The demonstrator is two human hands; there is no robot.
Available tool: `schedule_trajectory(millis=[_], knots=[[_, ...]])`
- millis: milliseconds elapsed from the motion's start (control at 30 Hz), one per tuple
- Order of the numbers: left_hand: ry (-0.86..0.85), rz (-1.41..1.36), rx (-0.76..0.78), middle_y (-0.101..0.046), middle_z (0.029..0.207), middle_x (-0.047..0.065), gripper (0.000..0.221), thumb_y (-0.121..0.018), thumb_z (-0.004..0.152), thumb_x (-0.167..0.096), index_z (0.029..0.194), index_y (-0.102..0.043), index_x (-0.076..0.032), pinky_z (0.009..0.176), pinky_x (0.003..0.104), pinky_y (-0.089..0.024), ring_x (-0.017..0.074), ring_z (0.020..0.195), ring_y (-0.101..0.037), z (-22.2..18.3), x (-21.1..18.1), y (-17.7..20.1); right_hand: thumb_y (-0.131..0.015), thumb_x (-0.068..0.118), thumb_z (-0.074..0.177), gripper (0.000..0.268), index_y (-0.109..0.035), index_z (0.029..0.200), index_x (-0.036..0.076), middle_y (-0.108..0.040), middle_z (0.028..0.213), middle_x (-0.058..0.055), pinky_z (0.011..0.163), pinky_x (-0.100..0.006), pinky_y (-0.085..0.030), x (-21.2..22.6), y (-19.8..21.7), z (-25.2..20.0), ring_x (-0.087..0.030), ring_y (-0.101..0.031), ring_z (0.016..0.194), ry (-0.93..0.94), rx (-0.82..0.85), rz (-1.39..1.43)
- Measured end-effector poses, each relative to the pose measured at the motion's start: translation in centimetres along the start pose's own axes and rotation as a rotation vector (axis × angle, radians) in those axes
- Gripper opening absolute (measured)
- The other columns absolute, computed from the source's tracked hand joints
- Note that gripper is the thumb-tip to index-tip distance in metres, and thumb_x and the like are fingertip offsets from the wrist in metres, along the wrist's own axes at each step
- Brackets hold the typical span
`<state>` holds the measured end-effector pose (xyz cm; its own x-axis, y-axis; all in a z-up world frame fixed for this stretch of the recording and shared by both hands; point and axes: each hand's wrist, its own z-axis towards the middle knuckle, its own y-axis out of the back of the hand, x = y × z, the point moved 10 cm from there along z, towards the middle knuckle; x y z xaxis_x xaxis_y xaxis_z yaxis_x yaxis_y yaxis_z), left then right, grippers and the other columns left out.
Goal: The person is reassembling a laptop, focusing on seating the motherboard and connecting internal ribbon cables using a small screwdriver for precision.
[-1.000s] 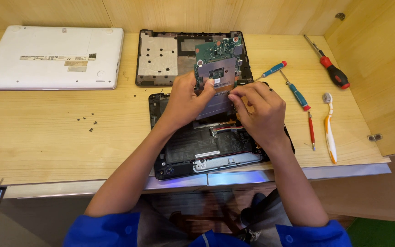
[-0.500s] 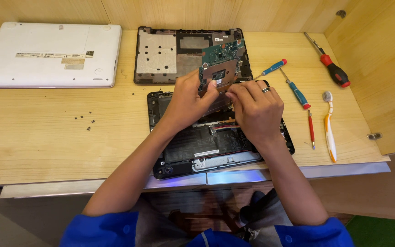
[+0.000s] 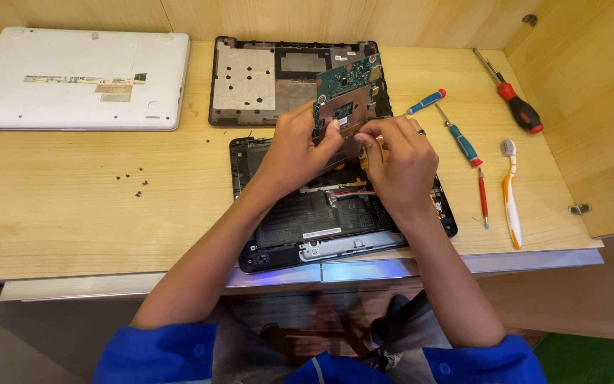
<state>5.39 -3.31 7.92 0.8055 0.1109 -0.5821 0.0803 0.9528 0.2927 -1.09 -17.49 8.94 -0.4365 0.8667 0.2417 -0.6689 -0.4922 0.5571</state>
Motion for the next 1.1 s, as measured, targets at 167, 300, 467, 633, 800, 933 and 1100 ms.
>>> schedule_trajectory(millis=[167,300,467,633,800,933,1100], knots=[[-0.003,-0.006,0.001,-0.063,0.07,0.016,0.017,-0.062,0.095,-0.007,0.079,-0.065,0.0,0.058,0.037,-0.051,0.034,0.063,-0.066,0.1,0.0,0.0,-0.084,0.009,0.094,0.011,-0.074,0.09,0.007,-0.064,0.077,-0.004,0.061,-0.029,-0.053,-1.1,-0.2,0.2,-0.022,-0.065,0.073,-0.083,0.027,0.189],[0.016,-0.039,-0.005,-0.063,0.069,0.015,0.018,-0.062,0.095,-0.007,0.079,-0.066,-0.001,0.057,0.035,-0.049,0.0306,0.062,-0.066,0.0,0.8,-0.1,-0.085,0.005,0.092,0.013,-0.073,0.093,0.002,-0.065,0.08,-0.01,0.064,-0.028,-0.057,-2.3,-0.4,0.3,-0.024,-0.069,0.077,-0.179,0.048,0.348],[0.108,-0.006,-0.048,-0.057,0.057,0.014,0.023,-0.063,0.094,-0.009,0.073,-0.063,0.0,0.052,0.034,-0.045,0.0254,0.052,-0.058,-0.2,1.3,0.2,-0.085,0.002,0.092,0.012,-0.073,0.092,0.0,-0.064,0.082,-0.01,0.065,-0.031,-0.06,-1.8,-0.4,0.4,-0.025,-0.071,0.076,-0.161,0.074,0.342],[0.185,-0.001,-0.096,-0.056,0.052,0.012,0.026,-0.062,0.093,-0.01,0.069,-0.061,-0.001,0.051,0.033,-0.043,0.0212,0.049,-0.056,-0.6,2.9,-0.2,-0.085,-0.001,0.09,0.01,-0.076,0.093,0.0,-0.066,0.083,-0.011,0.065,-0.033,-0.062,-1.0,-0.9,0.6,-0.026,-0.072,0.076,-0.085,0.108,0.308],[0.35,0.006,-0.126,-0.052,0.044,0.005,0.028,-0.063,0.091,-0.013,0.065,-0.061,-0.005,0.047,0.026,-0.039,0.0112,0.046,-0.048,-1.5,5.8,-0.1,-0.08,-0.001,0.093,0.006,-0.076,0.096,0.002,-0.067,0.089,-0.008,0.067,-0.035,-0.061,0.5,-1.2,0.5,-0.024,-0.073,0.075,0.038,0.134,0.149],[0.412,0.029,-0.13,-0.048,0.043,0.007,0.029,-0.064,0.09,-0.015,0.064,-0.059,-0.003,0.046,0.03,-0.038,0.014,0.046,-0.047,-2.5,9.1,-0.2,-0.08,0.005,0.095,0.004,-0.076,0.097,0.007,-0.067,0.09,-0.003,0.069,-0.036,-0.058,0.2,-1.7,0.2,-0.021,-0.072,0.074,0.06,0.16,0.073],[0.455,0.008,-0.144,-0.049,0.043,0.004,0.029,-0.064,0.089,-0.015,0.062,-0.058,-0.006,0.045,0.028,-0.037,0.0112,0.046,-0.046,-2.2,8.7,0.0,-0.076,0.009,0.1,0.002,-0.075,0.098,0.01,-0.067,0.093,-0.001,0.075,-0.039,-0.055,-0.5,-1.8,0.3,-0.024,-0.071,0.076,0.012,0.166,0.096]])
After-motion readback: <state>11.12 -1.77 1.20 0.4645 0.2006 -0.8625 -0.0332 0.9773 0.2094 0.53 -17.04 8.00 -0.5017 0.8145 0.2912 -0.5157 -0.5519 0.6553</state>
